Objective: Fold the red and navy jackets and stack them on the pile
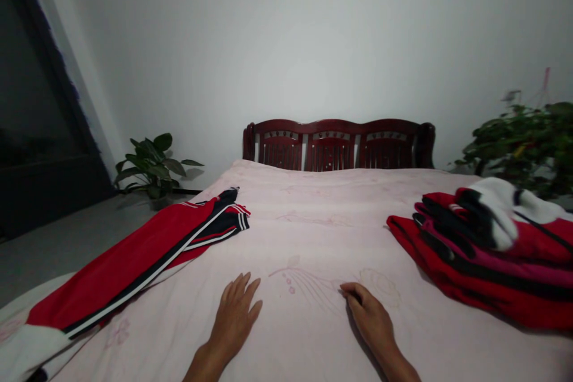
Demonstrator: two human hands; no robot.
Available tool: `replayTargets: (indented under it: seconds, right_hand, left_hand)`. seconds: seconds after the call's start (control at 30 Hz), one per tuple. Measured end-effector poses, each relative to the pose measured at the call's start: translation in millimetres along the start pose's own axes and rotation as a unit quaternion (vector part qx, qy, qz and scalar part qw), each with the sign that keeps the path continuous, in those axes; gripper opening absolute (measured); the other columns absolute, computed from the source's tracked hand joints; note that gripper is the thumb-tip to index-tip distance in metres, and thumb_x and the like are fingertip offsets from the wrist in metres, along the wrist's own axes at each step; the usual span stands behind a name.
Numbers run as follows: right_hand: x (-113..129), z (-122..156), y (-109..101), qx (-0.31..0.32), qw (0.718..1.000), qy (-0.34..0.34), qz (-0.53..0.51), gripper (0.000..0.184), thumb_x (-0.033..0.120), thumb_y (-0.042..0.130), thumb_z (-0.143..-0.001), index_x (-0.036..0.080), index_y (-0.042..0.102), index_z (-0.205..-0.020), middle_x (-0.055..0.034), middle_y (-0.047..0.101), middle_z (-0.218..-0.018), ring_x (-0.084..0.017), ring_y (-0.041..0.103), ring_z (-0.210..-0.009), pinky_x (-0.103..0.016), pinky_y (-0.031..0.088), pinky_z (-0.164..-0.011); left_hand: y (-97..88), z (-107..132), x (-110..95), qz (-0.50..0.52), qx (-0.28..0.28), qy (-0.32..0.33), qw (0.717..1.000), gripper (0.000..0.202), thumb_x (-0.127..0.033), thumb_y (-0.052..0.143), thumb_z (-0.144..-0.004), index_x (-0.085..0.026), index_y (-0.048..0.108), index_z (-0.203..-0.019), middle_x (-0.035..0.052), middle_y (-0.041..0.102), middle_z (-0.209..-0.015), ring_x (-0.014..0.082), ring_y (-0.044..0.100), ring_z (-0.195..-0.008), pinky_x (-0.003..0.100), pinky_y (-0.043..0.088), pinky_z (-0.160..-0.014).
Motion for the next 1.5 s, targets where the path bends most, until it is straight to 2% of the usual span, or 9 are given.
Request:
replayTargets:
  seconds: [0.43, 0.8, 1.07, 1.5]
  right_hand:
    - [7.6, 3.2, 1.8, 0.006, 1.000, -0.017, 0.005, 0.026, 0.039, 0.052, -0.078, 0.028, 0.072, -0.092, 0.0004, 0.075, -0.101, -0.026, 0.065, -0.100, -0.038, 0.045, -0.087]
    - [1.0, 0.7, 9.2, 0.025, 0.998, -0.019, 0.061, 0.032, 0.038, 0.044, -0.081, 0.028, 0.070, -0.098, 0.0003, 0.073, -0.107, -0.024, 0.065, -0.105, -0.035, 0.046, -0.089]
    - [-0.7, -0.2, 9.9, 0.022, 0.997, -0.029, 0.062, 0.032, 0.039, 0.044, -0.082, 0.029, 0.070, -0.097, 0.0015, 0.073, -0.107, -0.023, 0.065, -0.104, -0.034, 0.047, -0.089]
    - [0.6, 0.8, 8.0, 0.018, 0.997, -0.023, 0.067, 0.031, 0.038, 0.045, -0.082, 0.029, 0.071, -0.097, 0.0016, 0.074, -0.107, -0.023, 0.065, -0.103, -0.034, 0.047, -0.089]
  left_hand:
    - [3.5, -0.1, 1.1, -0.019, 0.009, 0.001, 1.000, 0.045, -0.034, 0.045, -0.095, -0.025, 0.054, -0.139, 0.0081, 0.048, -0.150, 0.0258, 0.038, -0.143, 0.049, 0.026, -0.119]
    - [5.3, -1.2, -1.4, -0.074, 0.018, 0.008, 0.997, 0.045, -0.033, 0.045, -0.096, -0.025, 0.053, -0.140, 0.0079, 0.048, -0.151, 0.0267, 0.039, -0.142, 0.050, 0.031, -0.117]
    - [5.2, 0.5, -2.5, -0.075, -0.008, 0.026, 0.997, 0.044, -0.032, 0.046, -0.096, -0.025, 0.054, -0.139, 0.0080, 0.049, -0.150, 0.0266, 0.040, -0.141, 0.051, 0.032, -0.117]
    - [9.2, 0.6, 0.9, -0.072, -0.014, 0.025, 0.997, 0.045, -0.032, 0.046, -0.096, -0.027, 0.053, -0.140, 0.0075, 0.050, -0.149, 0.0266, 0.041, -0.141, 0.051, 0.032, -0.116]
Point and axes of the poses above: each hand's wrist, its own z-axis away from the middle knuckle, its own y-axis out of the palm, x = y × z, the point moved 10 cm from there along -z, towards the middle knuckle
